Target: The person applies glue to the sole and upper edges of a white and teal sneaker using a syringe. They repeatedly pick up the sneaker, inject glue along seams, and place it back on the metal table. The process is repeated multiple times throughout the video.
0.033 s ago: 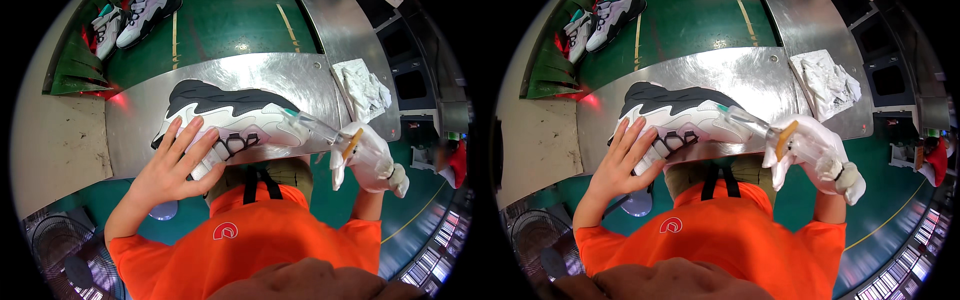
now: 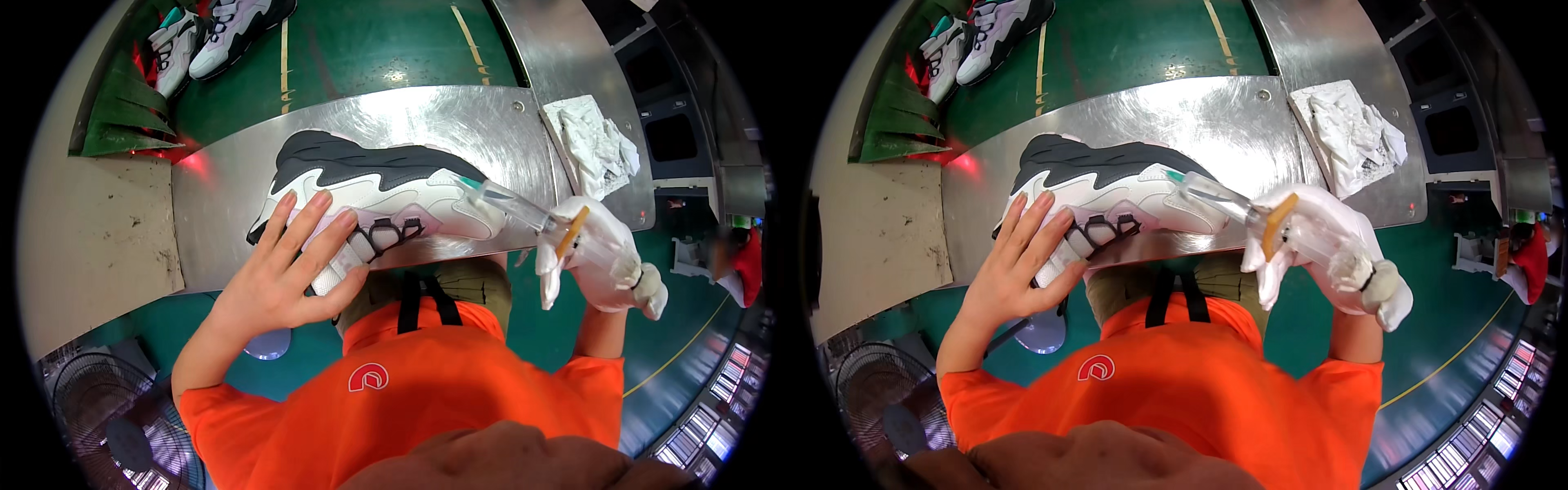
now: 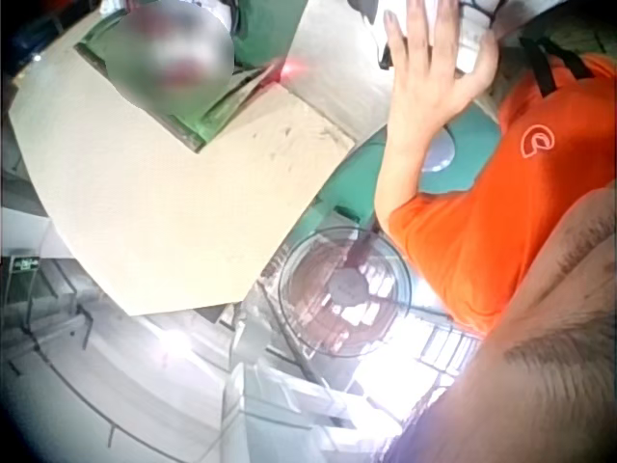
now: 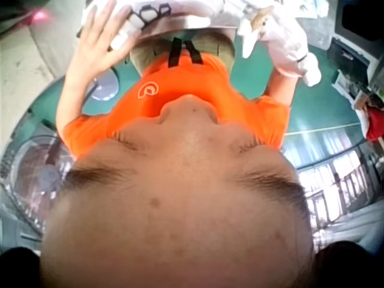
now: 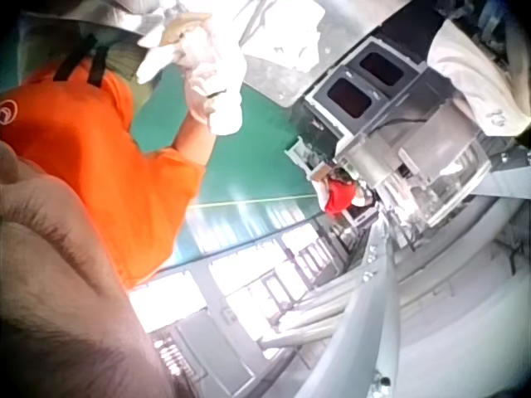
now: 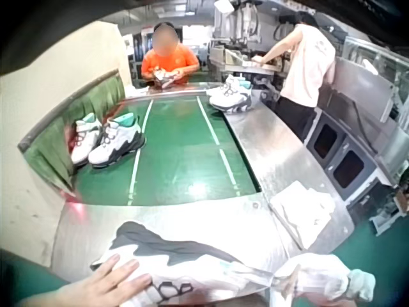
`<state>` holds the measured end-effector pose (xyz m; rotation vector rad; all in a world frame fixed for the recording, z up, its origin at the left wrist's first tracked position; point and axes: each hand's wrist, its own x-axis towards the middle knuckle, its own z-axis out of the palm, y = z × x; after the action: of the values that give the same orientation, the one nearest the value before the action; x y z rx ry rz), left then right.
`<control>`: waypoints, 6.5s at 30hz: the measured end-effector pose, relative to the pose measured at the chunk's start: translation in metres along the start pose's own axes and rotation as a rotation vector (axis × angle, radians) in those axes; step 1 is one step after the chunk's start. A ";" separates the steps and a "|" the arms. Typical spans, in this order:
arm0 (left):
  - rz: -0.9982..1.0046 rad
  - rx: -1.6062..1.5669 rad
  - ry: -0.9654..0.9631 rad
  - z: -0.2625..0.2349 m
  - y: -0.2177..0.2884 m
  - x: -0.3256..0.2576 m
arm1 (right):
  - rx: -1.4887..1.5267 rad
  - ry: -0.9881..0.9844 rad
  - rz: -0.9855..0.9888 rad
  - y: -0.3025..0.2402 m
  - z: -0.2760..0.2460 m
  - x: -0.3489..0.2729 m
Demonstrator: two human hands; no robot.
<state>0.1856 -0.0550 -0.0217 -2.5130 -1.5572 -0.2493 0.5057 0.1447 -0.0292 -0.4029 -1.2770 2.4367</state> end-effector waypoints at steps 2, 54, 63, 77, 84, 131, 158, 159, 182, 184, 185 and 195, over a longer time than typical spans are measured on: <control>0.011 -0.017 -0.020 -0.002 0.000 0.009 | 0.065 -0.069 -0.020 0.002 -0.001 0.012; -0.143 0.050 -0.047 0.000 0.057 0.012 | 0.510 0.066 -0.287 0.079 -0.039 -0.046; -0.137 0.046 -0.026 0.007 0.059 0.012 | 0.553 0.122 -0.357 0.078 -0.027 -0.049; -0.141 0.042 -0.009 0.011 0.061 0.013 | 0.167 0.283 -0.132 0.043 0.003 -0.053; -0.174 -0.009 -0.057 0.000 0.052 0.024 | -0.029 0.176 -0.291 0.050 0.015 -0.052; -0.418 -1.056 -0.748 0.061 -0.069 0.239 | 0.165 -0.027 -0.283 0.088 -0.049 -0.007; -0.593 -1.661 0.801 0.065 -0.084 0.102 | -0.015 -0.340 -0.309 0.002 -0.029 0.101; -0.609 -1.702 0.795 0.067 -0.085 0.101 | 0.025 -0.336 -0.322 0.009 -0.035 0.103; -1.159 -1.838 0.745 0.107 -0.091 0.096 | 0.183 -0.193 -0.096 0.032 -0.069 0.075; -1.149 -1.838 0.727 0.112 -0.094 0.093 | 0.186 -0.195 -0.097 0.034 -0.071 0.073; -1.144 -1.838 0.718 0.112 -0.096 0.092 | 0.192 -0.191 -0.103 0.034 -0.071 0.072; -1.184 -1.915 0.726 0.106 -0.087 0.105 | 0.229 -0.164 -0.141 0.037 -0.077 0.066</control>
<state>0.1591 0.0986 -0.0952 -0.5666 -2.3932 -3.3609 0.4711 0.2101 -0.1074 -0.0506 -1.0319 2.4980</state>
